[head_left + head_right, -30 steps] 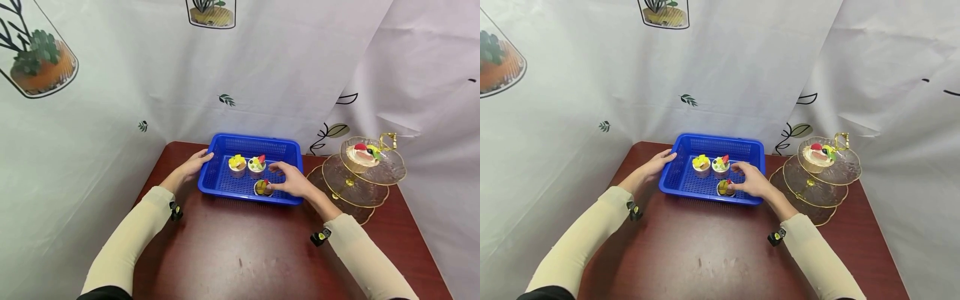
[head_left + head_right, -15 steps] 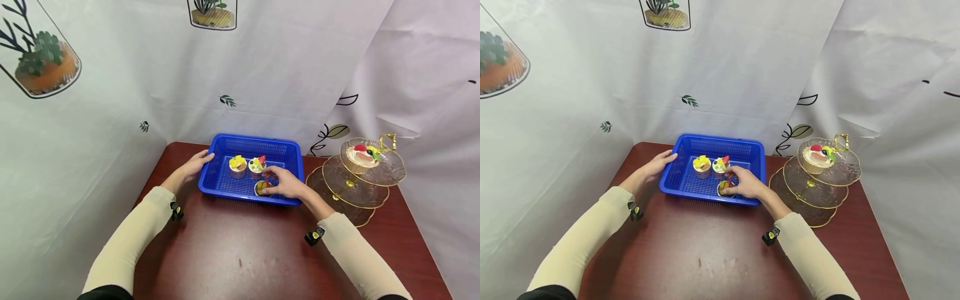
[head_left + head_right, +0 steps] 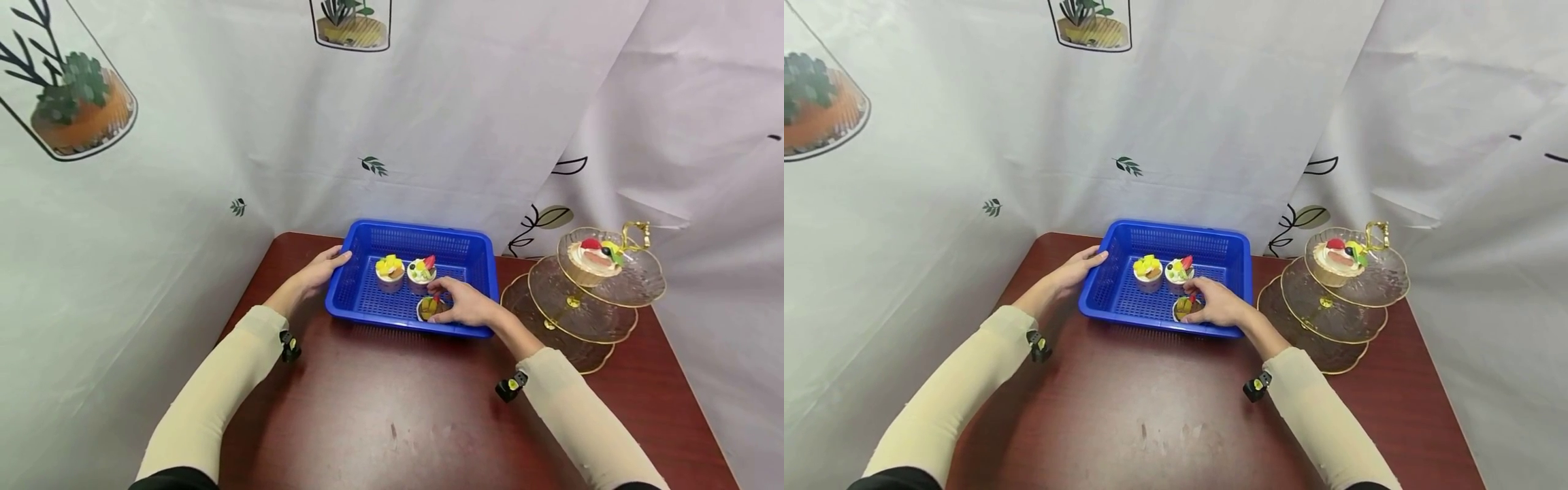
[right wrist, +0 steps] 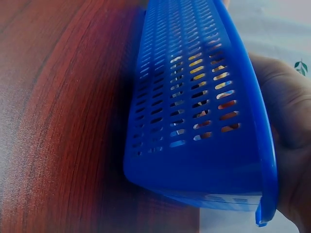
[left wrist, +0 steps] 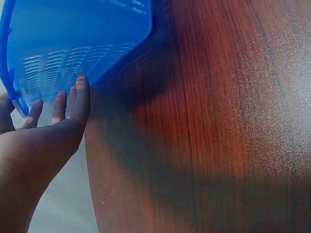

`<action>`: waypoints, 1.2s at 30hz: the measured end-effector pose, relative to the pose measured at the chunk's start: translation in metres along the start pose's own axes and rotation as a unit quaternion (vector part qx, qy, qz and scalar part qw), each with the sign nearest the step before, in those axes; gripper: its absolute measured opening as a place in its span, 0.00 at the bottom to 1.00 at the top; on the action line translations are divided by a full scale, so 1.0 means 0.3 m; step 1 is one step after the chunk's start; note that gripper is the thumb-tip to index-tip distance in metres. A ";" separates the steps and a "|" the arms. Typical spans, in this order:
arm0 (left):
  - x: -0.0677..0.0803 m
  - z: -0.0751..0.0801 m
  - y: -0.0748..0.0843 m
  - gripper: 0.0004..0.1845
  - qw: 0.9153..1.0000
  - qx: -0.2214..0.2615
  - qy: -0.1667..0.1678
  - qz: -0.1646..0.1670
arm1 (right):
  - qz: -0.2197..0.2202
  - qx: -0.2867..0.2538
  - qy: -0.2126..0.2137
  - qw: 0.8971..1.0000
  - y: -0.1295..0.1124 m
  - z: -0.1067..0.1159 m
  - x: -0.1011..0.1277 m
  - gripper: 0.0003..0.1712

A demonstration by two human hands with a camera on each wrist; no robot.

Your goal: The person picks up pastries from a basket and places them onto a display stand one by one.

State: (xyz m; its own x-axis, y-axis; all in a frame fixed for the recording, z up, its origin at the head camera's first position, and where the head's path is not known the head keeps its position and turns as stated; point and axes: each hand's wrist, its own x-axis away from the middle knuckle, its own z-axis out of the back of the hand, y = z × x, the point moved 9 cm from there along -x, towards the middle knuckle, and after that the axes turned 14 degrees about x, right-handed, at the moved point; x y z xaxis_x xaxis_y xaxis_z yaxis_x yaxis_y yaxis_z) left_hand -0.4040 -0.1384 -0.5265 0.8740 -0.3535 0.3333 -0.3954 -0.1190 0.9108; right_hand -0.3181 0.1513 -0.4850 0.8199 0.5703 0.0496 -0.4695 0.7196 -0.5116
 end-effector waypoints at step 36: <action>0.004 -0.002 0.000 0.35 1.000 0.005 -0.004 -0.002 | -0.048 0.059 -0.061 0.995 0.013 -0.056 -0.012 0.29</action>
State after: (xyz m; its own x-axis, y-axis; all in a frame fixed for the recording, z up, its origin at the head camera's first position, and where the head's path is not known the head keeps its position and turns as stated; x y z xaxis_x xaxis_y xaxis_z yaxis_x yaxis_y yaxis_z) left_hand -0.4029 -0.1383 -0.5260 0.8736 -0.3602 0.3273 -0.3942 -0.1295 0.9098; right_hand -0.3172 0.1454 -0.5014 0.8210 0.5347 0.2004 -0.4313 0.8106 -0.3961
